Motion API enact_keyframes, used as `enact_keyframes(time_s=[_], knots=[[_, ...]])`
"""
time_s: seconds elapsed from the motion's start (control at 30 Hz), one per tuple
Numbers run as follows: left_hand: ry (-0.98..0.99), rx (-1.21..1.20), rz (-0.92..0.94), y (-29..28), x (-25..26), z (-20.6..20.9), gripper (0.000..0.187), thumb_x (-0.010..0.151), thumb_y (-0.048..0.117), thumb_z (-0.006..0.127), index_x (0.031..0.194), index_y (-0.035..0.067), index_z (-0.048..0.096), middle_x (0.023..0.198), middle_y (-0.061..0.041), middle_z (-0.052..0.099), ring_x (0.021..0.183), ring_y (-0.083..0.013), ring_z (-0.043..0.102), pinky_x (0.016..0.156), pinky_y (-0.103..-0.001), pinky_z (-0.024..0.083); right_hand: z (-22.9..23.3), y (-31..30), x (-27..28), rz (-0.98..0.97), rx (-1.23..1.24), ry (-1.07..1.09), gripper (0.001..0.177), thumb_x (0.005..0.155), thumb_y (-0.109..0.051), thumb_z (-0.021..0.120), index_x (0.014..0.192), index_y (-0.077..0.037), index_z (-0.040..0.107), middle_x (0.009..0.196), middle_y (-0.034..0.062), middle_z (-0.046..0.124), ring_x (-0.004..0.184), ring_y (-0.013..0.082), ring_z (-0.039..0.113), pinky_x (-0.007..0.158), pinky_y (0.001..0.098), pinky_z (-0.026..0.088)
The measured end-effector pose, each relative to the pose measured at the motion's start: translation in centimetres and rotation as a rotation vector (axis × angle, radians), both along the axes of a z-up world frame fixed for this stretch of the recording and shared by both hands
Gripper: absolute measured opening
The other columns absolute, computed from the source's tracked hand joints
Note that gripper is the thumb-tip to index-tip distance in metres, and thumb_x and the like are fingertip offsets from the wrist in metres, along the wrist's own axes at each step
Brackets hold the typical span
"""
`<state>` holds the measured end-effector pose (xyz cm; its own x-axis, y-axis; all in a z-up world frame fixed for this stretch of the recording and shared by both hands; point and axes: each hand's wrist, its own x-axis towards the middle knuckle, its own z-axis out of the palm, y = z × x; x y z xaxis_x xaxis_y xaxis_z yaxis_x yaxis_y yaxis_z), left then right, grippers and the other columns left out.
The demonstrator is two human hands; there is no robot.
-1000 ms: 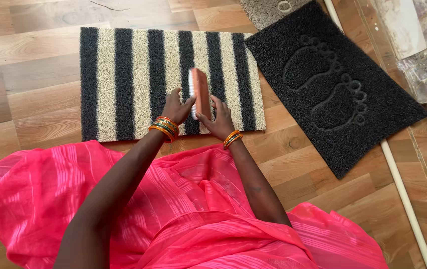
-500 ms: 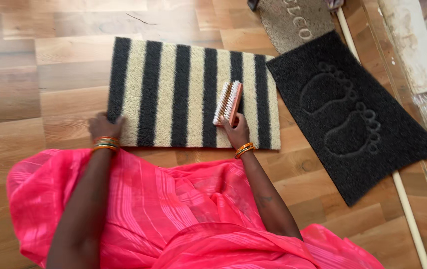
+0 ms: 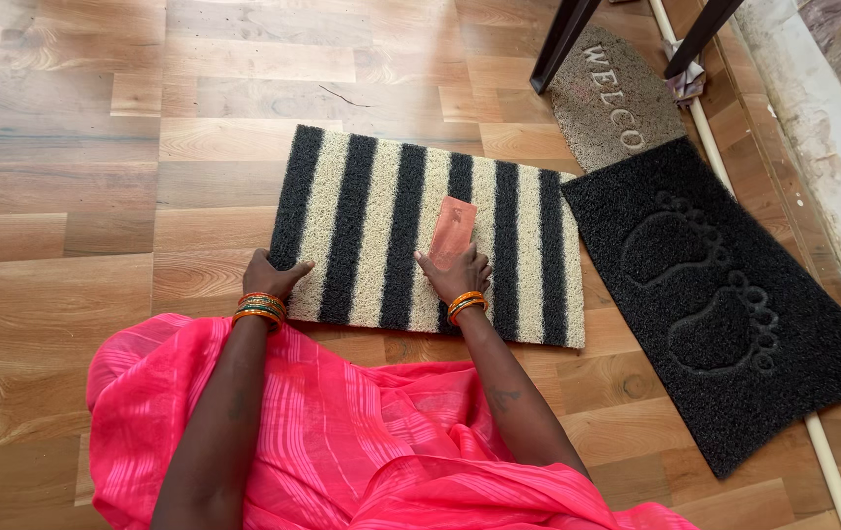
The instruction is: The person scrubs a black doormat with a foot design using a small orange sponge, then flips it over to clean the underside. They repeat the scrubbing process on a striped black-and-white doormat and finally on a solid dark gray textured mat, cleaning each surface thoroughly.
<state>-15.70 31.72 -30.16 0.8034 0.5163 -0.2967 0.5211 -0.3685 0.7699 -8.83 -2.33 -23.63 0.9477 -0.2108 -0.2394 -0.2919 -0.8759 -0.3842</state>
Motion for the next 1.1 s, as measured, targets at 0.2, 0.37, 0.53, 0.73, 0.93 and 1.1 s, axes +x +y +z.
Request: enact_keyframes(time_s=[0.2, 0.37, 0.53, 0.73, 0.93, 1.1], knots=[[-0.066, -0.208, -0.001, 0.4, 0.6, 0.6, 0.075, 0.061, 0.044, 0.094, 0.111, -0.006, 0.069, 0.095, -0.021, 0.076, 0.082, -0.0309, 0.076, 0.073, -0.041, 0.061, -0.1, -1.1, 1.1, 0.013, 0.111, 0.060, 0.101, 0.065, -0.058, 0.075, 0.136, 0.009, 0.049, 0.134, 0.0292, 0.053, 0.121, 0.0407, 0.056, 0.099, 0.0481, 0.053], [0.059, -0.102, 0.036, -0.4, -0.3, 3.7, 0.059, 0.068, 0.043, 0.089, 0.107, 0.000, 0.077, 0.100, -0.020, 0.079, 0.089, -0.0329, 0.078, 0.081, -0.043, 0.059, -3.2, -12.0, 0.9, -0.036, 0.184, -0.046, 0.088, 0.061, -0.052, 0.079, 0.124, 0.008, 0.064, 0.127, 0.0309, 0.065, 0.112, 0.0406, 0.066, 0.093, 0.0497, 0.056], [0.213, 0.136, 0.259, 1.3, -1.6, 5.6, 0.045, 0.074, 0.040, 0.088, 0.106, 0.011, 0.077, 0.106, -0.016, 0.076, 0.098, -0.0364, 0.072, 0.084, -0.050, 0.056, -5.3, -25.2, -4.3, -0.109, 0.079, -0.274, 0.088, 0.068, -0.056, 0.089, 0.122, 0.010, 0.065, 0.132, 0.0325, 0.051, 0.122, 0.0451, 0.049, 0.102, 0.0526, 0.043], [0.251, 0.405, 0.431, 3.9, -1.9, 4.3, 0.035, 0.080, 0.030, 0.085, 0.108, 0.010, 0.074, 0.105, -0.017, 0.076, 0.096, -0.0390, 0.072, 0.087, -0.054, 0.051, -7.7, -23.4, -4.2, 0.021, 0.353, -0.306, 0.075, 0.074, -0.049, 0.086, 0.122, 0.004, 0.062, 0.130, 0.0257, 0.053, 0.117, 0.0340, 0.055, 0.098, 0.0423, 0.048], [0.374, 0.373, 0.376, 4.5, -1.4, 3.3, 0.034, 0.084, 0.030, 0.083, 0.108, 0.008, 0.072, 0.109, -0.019, 0.074, 0.099, -0.0394, 0.071, 0.082, -0.053, 0.056, -4.6, -20.3, -3.5, 0.229, 0.304, -0.194, 0.061, 0.071, -0.044, 0.090, 0.102, 0.004, 0.066, 0.111, 0.0176, 0.061, 0.103, 0.0267, 0.058, 0.089, 0.0383, 0.051], [0.347, 0.343, 0.321, 4.9, -1.0, 3.1, 0.037, 0.081, 0.032, 0.085, 0.106, 0.008, 0.072, 0.108, -0.018, 0.073, 0.098, -0.0386, 0.071, 0.083, -0.052, 0.056, -1.8, -20.6, -4.2, 0.000, 0.833, -0.068, 0.054, 0.079, -0.036, 0.088, 0.107, 0.003, 0.064, 0.094, 0.0056, 0.063, 0.083, 0.0130, 0.057, 0.071, 0.0295, 0.050]])
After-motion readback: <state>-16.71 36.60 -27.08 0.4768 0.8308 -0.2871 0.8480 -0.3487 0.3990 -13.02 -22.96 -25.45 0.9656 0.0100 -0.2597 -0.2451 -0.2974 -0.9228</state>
